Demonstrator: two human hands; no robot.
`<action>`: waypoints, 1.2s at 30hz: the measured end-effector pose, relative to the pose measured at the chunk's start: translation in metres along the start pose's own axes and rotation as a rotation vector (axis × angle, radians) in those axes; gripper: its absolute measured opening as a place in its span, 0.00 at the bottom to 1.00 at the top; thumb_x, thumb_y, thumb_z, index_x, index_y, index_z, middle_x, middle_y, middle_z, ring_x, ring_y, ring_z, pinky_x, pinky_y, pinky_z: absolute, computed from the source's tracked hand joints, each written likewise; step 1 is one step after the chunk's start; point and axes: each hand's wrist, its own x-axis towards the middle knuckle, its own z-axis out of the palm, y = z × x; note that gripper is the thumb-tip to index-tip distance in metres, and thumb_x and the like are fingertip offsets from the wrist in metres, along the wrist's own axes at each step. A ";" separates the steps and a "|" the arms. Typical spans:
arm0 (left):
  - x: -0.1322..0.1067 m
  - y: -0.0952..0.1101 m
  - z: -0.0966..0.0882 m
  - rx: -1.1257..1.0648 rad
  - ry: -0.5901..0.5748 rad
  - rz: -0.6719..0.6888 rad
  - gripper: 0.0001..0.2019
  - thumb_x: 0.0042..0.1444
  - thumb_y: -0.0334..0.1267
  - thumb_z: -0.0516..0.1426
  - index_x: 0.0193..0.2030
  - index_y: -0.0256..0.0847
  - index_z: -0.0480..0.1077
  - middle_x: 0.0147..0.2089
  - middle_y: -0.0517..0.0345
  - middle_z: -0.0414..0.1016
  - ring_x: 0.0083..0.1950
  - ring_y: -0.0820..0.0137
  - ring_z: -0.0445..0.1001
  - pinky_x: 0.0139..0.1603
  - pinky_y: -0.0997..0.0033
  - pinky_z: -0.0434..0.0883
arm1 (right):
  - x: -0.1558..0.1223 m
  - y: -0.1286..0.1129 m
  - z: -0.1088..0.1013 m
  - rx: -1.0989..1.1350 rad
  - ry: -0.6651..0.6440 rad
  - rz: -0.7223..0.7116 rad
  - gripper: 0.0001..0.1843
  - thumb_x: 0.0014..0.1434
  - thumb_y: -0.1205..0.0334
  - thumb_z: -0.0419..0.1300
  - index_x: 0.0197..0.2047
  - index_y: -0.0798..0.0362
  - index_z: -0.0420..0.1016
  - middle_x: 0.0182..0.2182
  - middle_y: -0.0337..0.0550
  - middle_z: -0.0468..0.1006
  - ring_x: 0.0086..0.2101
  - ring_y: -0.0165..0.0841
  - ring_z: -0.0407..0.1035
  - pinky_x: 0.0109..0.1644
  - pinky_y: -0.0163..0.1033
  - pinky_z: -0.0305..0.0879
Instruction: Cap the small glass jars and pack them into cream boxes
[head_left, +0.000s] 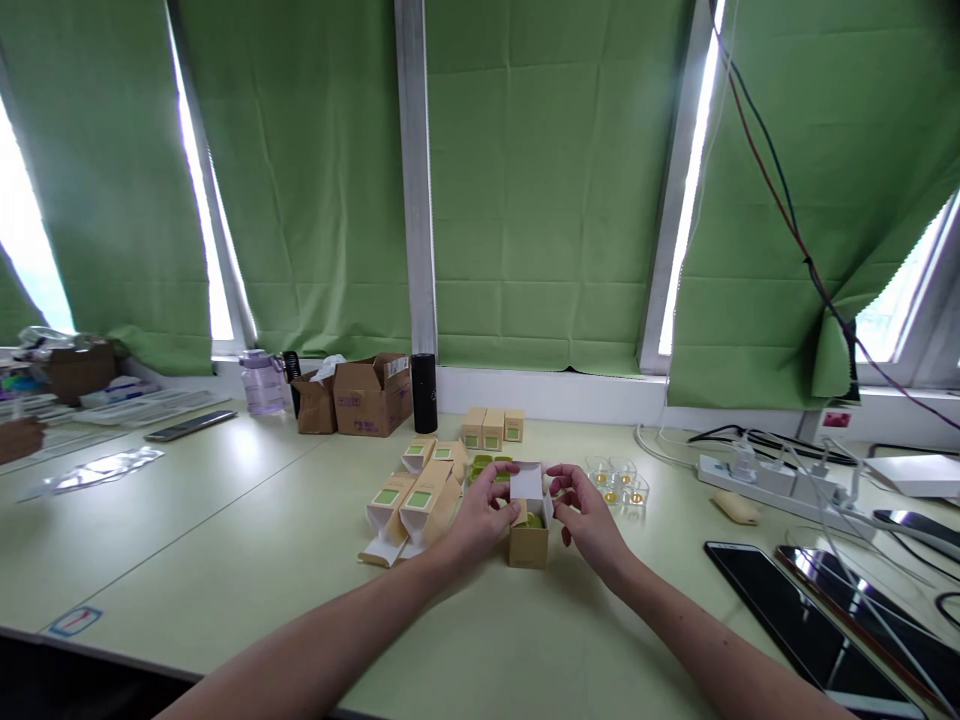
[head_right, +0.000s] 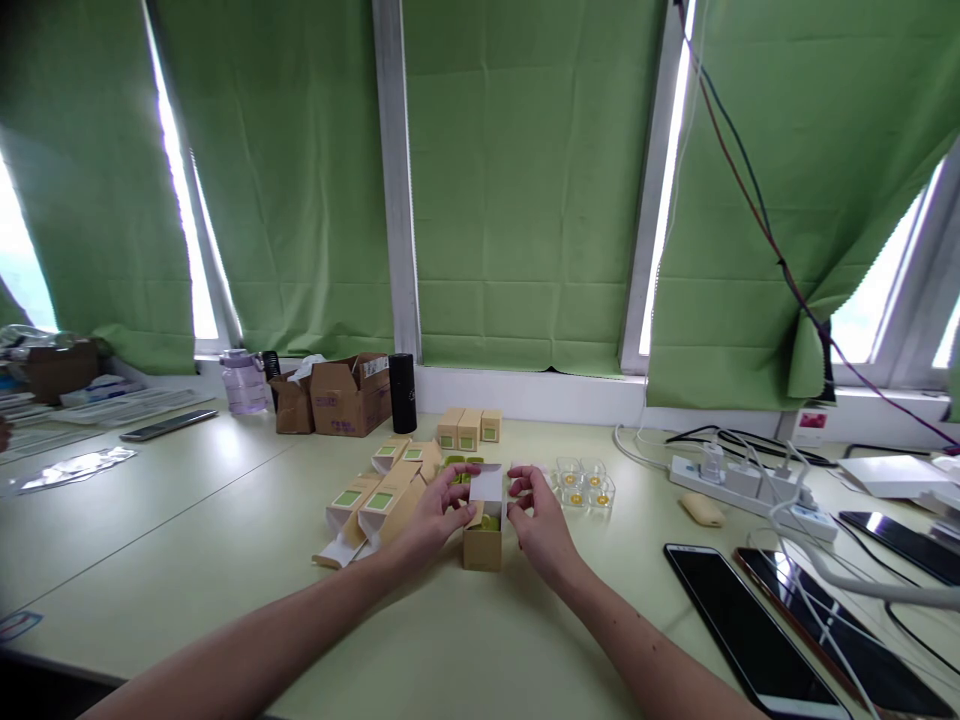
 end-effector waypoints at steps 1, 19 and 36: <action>0.000 0.000 0.000 0.003 -0.004 -0.002 0.27 0.51 0.37 0.64 0.58 0.39 0.63 0.45 0.47 0.81 0.42 0.63 0.77 0.43 0.66 0.68 | 0.000 -0.001 0.000 0.004 -0.003 0.004 0.24 0.49 0.59 0.58 0.51 0.47 0.66 0.41 0.40 0.67 0.35 0.34 0.65 0.19 0.31 0.61; 0.000 -0.002 0.000 0.072 0.001 0.035 0.24 0.54 0.33 0.62 0.58 0.40 0.62 0.46 0.49 0.82 0.44 0.63 0.78 0.45 0.65 0.67 | -0.002 0.003 0.005 -0.091 -0.030 -0.012 0.23 0.54 0.52 0.62 0.52 0.47 0.65 0.40 0.40 0.67 0.32 0.32 0.67 0.24 0.32 0.60; 0.004 -0.009 -0.002 0.141 0.010 0.131 0.12 0.55 0.38 0.62 0.44 0.43 0.65 0.39 0.55 0.78 0.43 0.64 0.75 0.43 0.69 0.67 | 0.001 0.005 0.008 -0.093 -0.025 0.002 0.24 0.51 0.55 0.62 0.52 0.46 0.66 0.39 0.38 0.68 0.30 0.32 0.67 0.24 0.33 0.62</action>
